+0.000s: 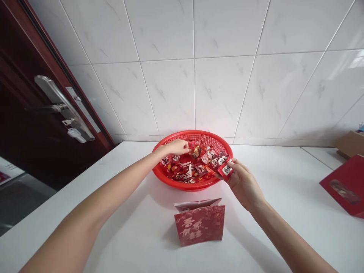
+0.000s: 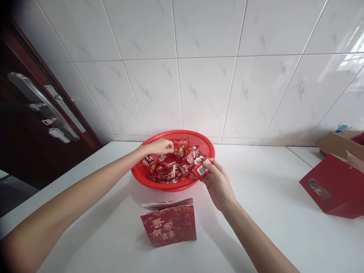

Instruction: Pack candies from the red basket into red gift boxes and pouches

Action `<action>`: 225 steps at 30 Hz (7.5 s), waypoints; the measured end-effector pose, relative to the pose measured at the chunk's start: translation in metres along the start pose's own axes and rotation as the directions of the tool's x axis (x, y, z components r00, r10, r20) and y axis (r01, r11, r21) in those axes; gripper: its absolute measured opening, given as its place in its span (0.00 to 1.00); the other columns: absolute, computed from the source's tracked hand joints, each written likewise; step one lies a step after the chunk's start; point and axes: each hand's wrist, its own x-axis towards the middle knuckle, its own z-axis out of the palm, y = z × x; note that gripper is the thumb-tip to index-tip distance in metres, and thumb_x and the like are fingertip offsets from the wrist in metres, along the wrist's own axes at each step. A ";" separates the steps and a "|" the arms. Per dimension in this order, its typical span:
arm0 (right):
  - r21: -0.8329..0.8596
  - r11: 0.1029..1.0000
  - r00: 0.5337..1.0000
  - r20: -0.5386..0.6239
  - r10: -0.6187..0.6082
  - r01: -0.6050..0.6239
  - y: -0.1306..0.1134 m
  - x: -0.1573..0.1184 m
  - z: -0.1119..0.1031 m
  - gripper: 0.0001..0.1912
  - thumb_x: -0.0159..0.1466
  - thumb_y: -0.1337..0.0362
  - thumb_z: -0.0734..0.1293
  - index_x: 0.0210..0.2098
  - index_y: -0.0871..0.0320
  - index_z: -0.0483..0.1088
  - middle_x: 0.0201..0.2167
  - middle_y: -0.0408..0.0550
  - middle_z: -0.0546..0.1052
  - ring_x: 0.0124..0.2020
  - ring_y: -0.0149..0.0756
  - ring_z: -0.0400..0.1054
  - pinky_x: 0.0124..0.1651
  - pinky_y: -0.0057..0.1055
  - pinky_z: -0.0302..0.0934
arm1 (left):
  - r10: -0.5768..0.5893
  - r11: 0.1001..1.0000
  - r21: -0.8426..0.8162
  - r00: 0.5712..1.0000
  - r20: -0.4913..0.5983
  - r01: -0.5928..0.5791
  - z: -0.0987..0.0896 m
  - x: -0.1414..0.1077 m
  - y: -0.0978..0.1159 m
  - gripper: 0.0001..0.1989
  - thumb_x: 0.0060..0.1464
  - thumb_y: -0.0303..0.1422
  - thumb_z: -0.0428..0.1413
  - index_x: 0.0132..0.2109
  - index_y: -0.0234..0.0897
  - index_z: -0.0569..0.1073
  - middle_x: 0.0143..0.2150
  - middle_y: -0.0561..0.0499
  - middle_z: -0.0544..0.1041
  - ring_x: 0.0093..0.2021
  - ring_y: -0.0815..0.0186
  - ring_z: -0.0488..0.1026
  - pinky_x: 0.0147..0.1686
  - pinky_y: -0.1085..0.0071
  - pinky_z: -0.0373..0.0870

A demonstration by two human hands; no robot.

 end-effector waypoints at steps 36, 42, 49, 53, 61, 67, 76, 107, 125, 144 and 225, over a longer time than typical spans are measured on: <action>-0.050 0.998 1.000 -0.009 -0.027 0.026 0.003 0.001 -0.001 0.11 0.56 0.56 0.77 0.35 0.54 0.78 0.37 0.45 0.79 0.37 0.38 0.73 0.49 0.43 0.74 | 0.054 0.887 -0.462 0.994 0.092 -0.006 0.018 -0.009 -0.012 0.19 0.42 0.30 0.56 0.45 0.38 0.76 0.39 0.52 0.79 0.34 0.65 0.74 0.27 0.72 0.63; -0.041 0.999 1.000 -0.013 -0.022 0.021 0.003 0.000 0.001 0.11 0.55 0.56 0.78 0.34 0.54 0.78 0.36 0.46 0.80 0.38 0.39 0.72 0.49 0.43 0.74 | 0.101 0.879 -0.473 0.992 0.082 -0.050 0.020 -0.005 -0.021 0.26 0.39 0.37 0.63 0.49 0.36 0.73 0.41 0.50 0.78 0.40 0.61 0.75 0.36 0.70 0.68; -0.039 0.999 1.000 -0.016 -0.019 0.018 0.002 -0.001 0.002 0.11 0.56 0.57 0.78 0.35 0.55 0.78 0.35 0.45 0.79 0.38 0.38 0.72 0.47 0.40 0.73 | 0.098 0.904 -0.424 0.991 0.096 -0.048 0.018 -0.007 -0.022 0.31 0.38 0.39 0.67 0.51 0.36 0.73 0.42 0.49 0.79 0.43 0.58 0.76 0.38 0.68 0.70; -0.046 0.999 1.000 -0.010 -0.024 0.024 0.004 0.000 0.001 0.11 0.56 0.57 0.77 0.35 0.55 0.78 0.35 0.46 0.79 0.38 0.38 0.72 0.46 0.38 0.73 | 0.111 0.916 -0.400 0.979 0.172 -0.034 0.018 -0.006 -0.026 0.33 0.39 0.37 0.66 0.56 0.38 0.73 0.44 0.50 0.79 0.45 0.58 0.76 0.39 0.70 0.70; -0.054 0.998 1.000 -0.008 -0.028 0.028 0.004 0.000 0.001 0.12 0.56 0.56 0.78 0.35 0.55 0.77 0.36 0.45 0.80 0.39 0.37 0.72 0.45 0.37 0.73 | 0.120 0.943 -0.328 0.973 0.199 -0.050 0.013 -0.015 -0.027 0.42 0.42 0.31 0.63 0.67 0.38 0.66 0.52 0.45 0.79 0.51 0.56 0.77 0.42 0.70 0.73; -0.063 0.998 0.999 -0.020 -0.031 0.029 0.004 0.000 0.001 0.13 0.55 0.56 0.78 0.34 0.55 0.77 0.35 0.45 0.79 0.37 0.37 0.72 0.42 0.35 0.71 | 0.022 0.997 -0.076 1.000 -0.012 -0.023 0.001 -0.022 -0.025 0.32 0.48 0.27 0.57 0.62 0.38 0.72 0.59 0.44 0.77 0.56 0.55 0.76 0.49 0.69 0.74; -0.065 0.997 0.999 -0.006 -0.040 0.040 0.005 0.000 0.000 0.13 0.56 0.56 0.78 0.35 0.55 0.76 0.36 0.45 0.79 0.39 0.37 0.72 0.44 0.36 0.73 | -0.053 0.950 0.311 0.997 0.051 0.035 -0.026 -0.032 -0.038 0.24 0.49 0.28 0.56 0.53 0.43 0.80 0.51 0.50 0.83 0.49 0.58 0.78 0.47 0.73 0.72; 0.030 1.000 0.995 -0.101 0.006 -0.003 -0.005 0.008 -0.008 0.10 0.51 0.59 0.79 0.28 0.55 0.77 0.34 0.44 0.78 0.38 0.36 0.71 0.41 0.32 0.75 | -0.063 0.968 0.250 0.994 0.089 0.039 -0.009 0.012 -0.002 0.08 0.45 0.33 0.59 0.33 0.40 0.82 0.35 0.52 0.83 0.38 0.62 0.76 0.35 0.72 0.66; 0.006 1.000 0.989 -0.150 -0.015 0.016 -0.010 0.016 -0.018 0.10 0.51 0.60 0.78 0.27 0.55 0.74 0.30 0.42 0.76 0.33 0.35 0.70 0.39 0.35 0.71 | 0.078 0.996 0.044 0.995 0.056 -0.080 0.024 0.043 0.043 0.37 0.39 0.43 0.69 0.58 0.40 0.74 0.57 0.46 0.78 0.55 0.48 0.74 0.47 0.65 0.72; -0.017 1.000 0.991 -0.135 -0.021 0.019 -0.011 0.013 -0.016 0.11 0.52 0.60 0.78 0.25 0.55 0.72 0.29 0.42 0.76 0.33 0.35 0.69 0.41 0.34 0.71 | 0.198 0.874 -0.473 0.971 0.136 -0.112 0.010 0.035 0.022 0.15 0.45 0.41 0.64 0.40 0.38 0.83 0.41 0.51 0.82 0.45 0.61 0.75 0.44 0.70 0.70; -0.250 0.960 0.990 -0.037 -0.139 0.126 -0.015 0.053 0.015 0.21 0.47 0.51 0.81 0.32 0.56 0.75 0.28 0.42 0.78 0.29 0.33 0.71 0.33 0.31 0.68 | 0.048 0.838 -0.395 0.773 -0.633 -0.376 0.038 -0.048 0.047 0.13 0.58 0.39 0.56 0.45 0.38 0.78 0.49 0.47 0.82 0.52 0.57 0.77 0.51 0.65 0.74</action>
